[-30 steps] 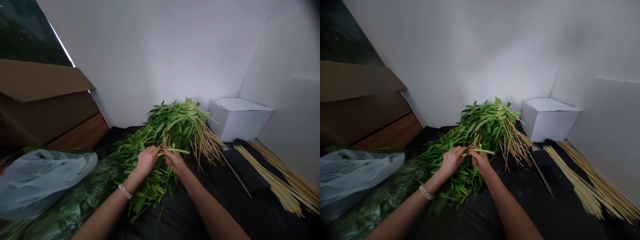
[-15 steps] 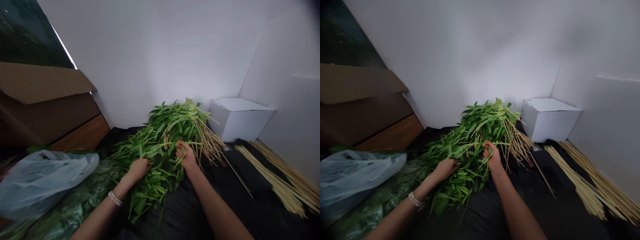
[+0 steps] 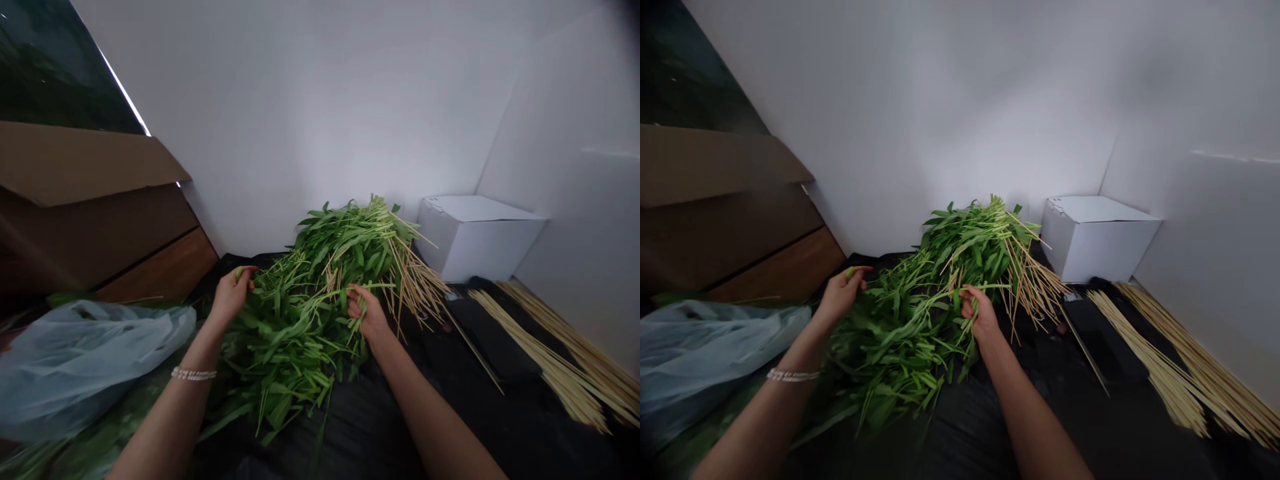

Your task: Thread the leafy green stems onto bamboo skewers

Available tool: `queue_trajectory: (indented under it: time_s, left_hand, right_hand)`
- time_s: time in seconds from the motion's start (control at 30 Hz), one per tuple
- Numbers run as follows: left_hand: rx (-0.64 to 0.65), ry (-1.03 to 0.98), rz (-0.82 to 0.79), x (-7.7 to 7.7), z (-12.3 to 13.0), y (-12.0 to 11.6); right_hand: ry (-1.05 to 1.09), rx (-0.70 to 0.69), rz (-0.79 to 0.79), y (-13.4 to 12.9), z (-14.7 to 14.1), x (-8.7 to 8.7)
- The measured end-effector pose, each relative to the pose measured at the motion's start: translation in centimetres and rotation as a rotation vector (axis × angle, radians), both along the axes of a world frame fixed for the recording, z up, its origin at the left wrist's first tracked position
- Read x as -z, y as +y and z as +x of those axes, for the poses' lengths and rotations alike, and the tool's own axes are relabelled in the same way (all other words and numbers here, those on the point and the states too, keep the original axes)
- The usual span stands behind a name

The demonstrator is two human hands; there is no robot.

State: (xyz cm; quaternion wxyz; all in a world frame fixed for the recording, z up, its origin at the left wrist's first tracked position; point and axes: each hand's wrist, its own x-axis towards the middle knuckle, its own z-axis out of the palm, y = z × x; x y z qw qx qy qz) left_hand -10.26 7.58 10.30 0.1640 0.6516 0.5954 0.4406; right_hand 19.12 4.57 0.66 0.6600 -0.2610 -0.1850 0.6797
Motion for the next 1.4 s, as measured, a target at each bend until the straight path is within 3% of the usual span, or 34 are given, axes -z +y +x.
queue_trajectory:
  time_s: [0.13, 0.23, 0.37, 0.5, 0.7, 0.9, 1.1, 1.4]
  left_hand:
    - [0.29, 0.019, -0.087, 0.6, 4.4, -2.2]
    - [0.363, 0.083, -0.117, 1.1, 6.9, -3.3]
    - [0.307, 0.132, -0.045, 0.8, 7.9, -4.1]
    - [0.356, 0.255, 0.053, 0.6, 8.4, -4.5]
    - [0.299, 0.601, 0.152, 2.3, 8.7, -4.5]
    - [0.277, 0.626, 0.243, 3.4, 8.6, -4.8]
    - [0.252, 0.759, 0.228, 3.5, 8.7, -5.0]
    - [0.151, 0.748, 0.172, 4.3, 8.8, -4.4]
  right_hand:
    - [-0.049, 0.032, -0.005, -0.3, -0.7, 0.1]
    - [-0.091, 0.076, 0.005, -0.5, -1.1, -0.1]
    - [-0.148, 0.132, 0.02, -0.6, -1.4, -0.4]
    - [-0.168, 0.158, 0.03, -0.7, -1.6, -0.5]
    - [-0.194, 0.162, 0.048, -0.8, -1.9, -0.6]
    - [-0.195, 0.158, 0.03, -0.7, -2.1, -0.3]
    - [-0.195, 0.153, 0.039, -0.7, -2.1, -0.2]
    - [-0.239, 0.073, 0.092, -1.3, -2.3, -0.7]
